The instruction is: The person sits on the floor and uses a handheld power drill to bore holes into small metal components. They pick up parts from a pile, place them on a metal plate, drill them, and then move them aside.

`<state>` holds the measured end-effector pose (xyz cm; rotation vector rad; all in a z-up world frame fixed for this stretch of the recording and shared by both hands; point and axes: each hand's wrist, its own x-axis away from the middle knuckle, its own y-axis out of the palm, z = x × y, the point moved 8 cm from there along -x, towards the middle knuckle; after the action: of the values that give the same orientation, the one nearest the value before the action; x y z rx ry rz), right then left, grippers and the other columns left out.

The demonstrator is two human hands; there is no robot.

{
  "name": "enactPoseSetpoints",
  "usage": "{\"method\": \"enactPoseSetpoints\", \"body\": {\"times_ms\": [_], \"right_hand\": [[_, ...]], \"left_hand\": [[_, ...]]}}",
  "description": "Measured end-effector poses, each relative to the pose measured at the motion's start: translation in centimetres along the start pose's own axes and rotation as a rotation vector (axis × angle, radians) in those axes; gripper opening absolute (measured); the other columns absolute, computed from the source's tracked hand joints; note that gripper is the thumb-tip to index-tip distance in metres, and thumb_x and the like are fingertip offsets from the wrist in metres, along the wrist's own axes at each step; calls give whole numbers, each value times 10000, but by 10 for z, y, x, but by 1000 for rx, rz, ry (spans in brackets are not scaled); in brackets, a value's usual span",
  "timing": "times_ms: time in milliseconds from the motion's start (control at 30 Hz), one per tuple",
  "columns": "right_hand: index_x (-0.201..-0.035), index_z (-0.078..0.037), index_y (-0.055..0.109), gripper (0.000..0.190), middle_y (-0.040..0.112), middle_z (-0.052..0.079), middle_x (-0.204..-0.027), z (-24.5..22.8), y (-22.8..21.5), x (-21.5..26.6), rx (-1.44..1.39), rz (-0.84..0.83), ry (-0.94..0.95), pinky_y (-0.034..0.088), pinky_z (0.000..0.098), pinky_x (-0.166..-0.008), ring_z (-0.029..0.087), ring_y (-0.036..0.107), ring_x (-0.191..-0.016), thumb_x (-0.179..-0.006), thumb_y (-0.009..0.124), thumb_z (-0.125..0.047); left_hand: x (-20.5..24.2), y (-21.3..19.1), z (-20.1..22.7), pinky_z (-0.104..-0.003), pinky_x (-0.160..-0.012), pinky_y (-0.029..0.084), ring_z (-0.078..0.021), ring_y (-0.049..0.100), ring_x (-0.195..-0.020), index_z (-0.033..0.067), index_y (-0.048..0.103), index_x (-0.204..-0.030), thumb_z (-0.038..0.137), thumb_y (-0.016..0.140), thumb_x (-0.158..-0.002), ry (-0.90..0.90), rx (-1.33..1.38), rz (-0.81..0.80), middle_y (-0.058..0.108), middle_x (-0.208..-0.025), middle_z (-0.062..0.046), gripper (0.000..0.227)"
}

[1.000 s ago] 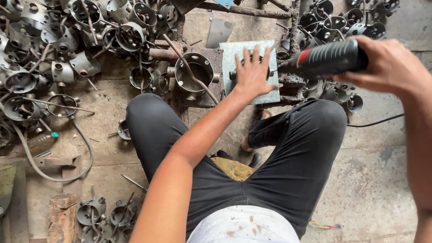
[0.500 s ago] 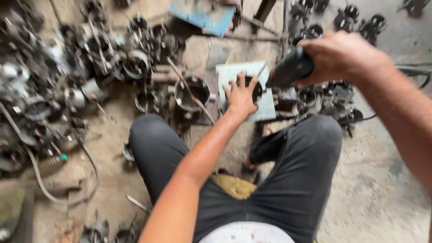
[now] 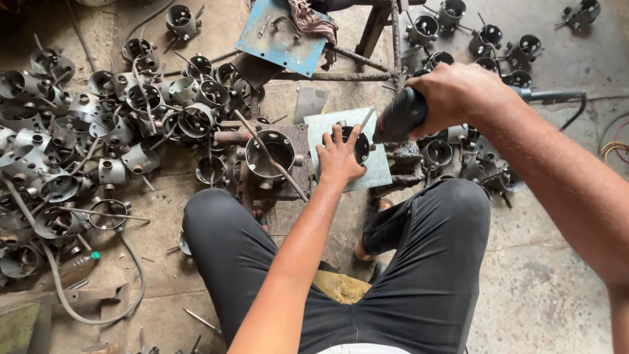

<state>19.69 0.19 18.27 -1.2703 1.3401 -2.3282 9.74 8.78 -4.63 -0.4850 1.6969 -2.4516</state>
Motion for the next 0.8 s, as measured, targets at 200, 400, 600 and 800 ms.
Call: {"method": "enactPoseSetpoints", "body": {"times_ms": [200,400,600,800], "right_hand": [[-1241,-237,723,660,793,79,-954,-1,-6,-1,26,85,1,686,379,-698,225,778,-787,-695,902,-561],[-1222,-252,746,659,796,86,-940,9,-7,1,16,136,33,675,392,-693,241,779,-767,-671,914,-574],[-1212,-229,753,688,798,86,-912,11,-4,-10,68,162,-15,678,378,-688,233,776,-749,-655,917,-598],[-1209,-218,739,670,792,86,-861,5,-4,-18,177,140,-32,682,363,-666,225,780,-719,-689,887,-613]], "left_hand": [[5,-8,0,-588,-966,435,-451,385,-1340,371,270,-1565,540,847,-622,-7,19,24,302,-1567,-213,1119],[4,-3,1,-557,-987,438,-438,385,-1355,363,226,-1599,571,819,-667,-9,-16,-45,272,-1600,-239,1123],[1,3,0,-553,-987,439,-442,383,-1344,370,166,-1595,599,801,-689,-2,-60,-61,255,-1598,-254,1130],[0,1,0,-545,-982,452,-465,386,-1354,351,159,-1606,619,795,-705,2,-66,-100,248,-1602,-260,1135]]}}
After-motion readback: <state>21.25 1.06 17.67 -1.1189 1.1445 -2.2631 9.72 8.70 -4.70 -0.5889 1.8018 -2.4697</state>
